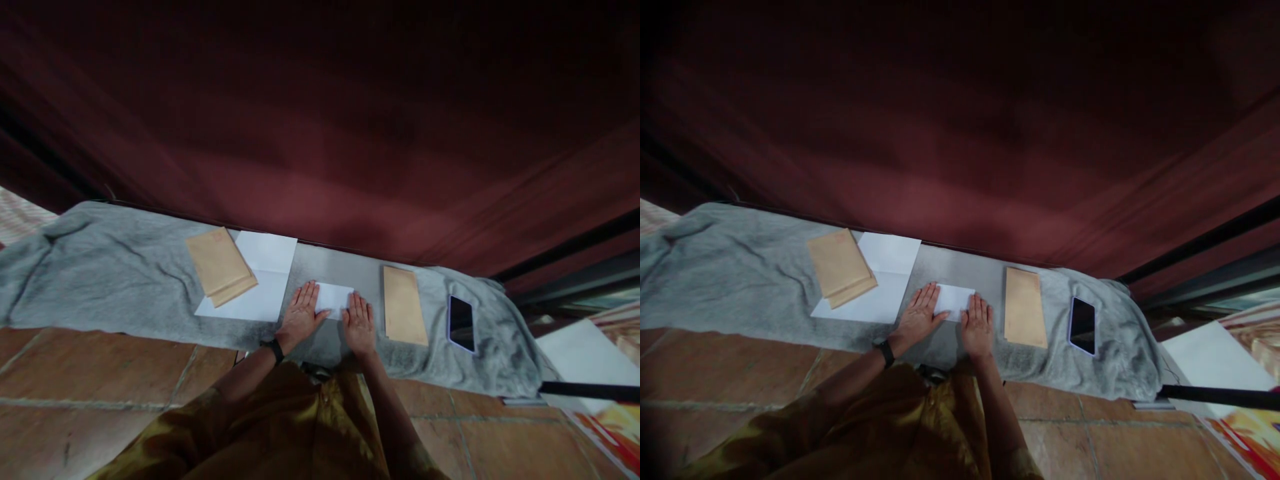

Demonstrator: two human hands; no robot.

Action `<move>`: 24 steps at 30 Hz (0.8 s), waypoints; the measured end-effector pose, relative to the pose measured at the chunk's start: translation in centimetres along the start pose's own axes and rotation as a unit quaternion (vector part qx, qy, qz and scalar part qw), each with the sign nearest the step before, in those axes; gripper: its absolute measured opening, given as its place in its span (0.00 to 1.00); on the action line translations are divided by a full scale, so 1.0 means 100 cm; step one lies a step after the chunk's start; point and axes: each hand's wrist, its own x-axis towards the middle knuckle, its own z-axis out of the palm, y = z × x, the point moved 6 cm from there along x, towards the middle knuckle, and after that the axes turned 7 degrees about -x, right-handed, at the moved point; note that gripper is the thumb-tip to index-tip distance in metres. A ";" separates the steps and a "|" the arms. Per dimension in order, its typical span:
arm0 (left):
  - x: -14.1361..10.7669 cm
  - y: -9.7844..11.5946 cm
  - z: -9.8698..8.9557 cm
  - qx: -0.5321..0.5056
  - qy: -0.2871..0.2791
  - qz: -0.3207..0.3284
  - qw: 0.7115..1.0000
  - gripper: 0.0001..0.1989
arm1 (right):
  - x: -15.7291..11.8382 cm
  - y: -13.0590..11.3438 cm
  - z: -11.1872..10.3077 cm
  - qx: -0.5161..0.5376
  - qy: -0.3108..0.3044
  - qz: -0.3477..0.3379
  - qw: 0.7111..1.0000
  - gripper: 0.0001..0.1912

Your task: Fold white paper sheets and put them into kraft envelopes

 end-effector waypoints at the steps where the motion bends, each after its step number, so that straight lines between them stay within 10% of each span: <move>1: 0.000 0.000 0.000 0.000 0.002 0.001 1.000 0.41 | -0.001 0.002 -0.001 -0.001 0.000 0.002 1.000 0.28; 15: 0.000 0.000 0.000 -0.001 -0.003 0.007 1.000 0.38 | -0.017 -0.049 -0.015 0.074 -0.043 -0.068 0.994 0.26; 24: -0.007 -0.004 -0.007 -0.010 0.008 -0.001 1.000 0.30 | -0.037 -0.017 -0.025 0.039 -0.019 -0.066 0.997 0.29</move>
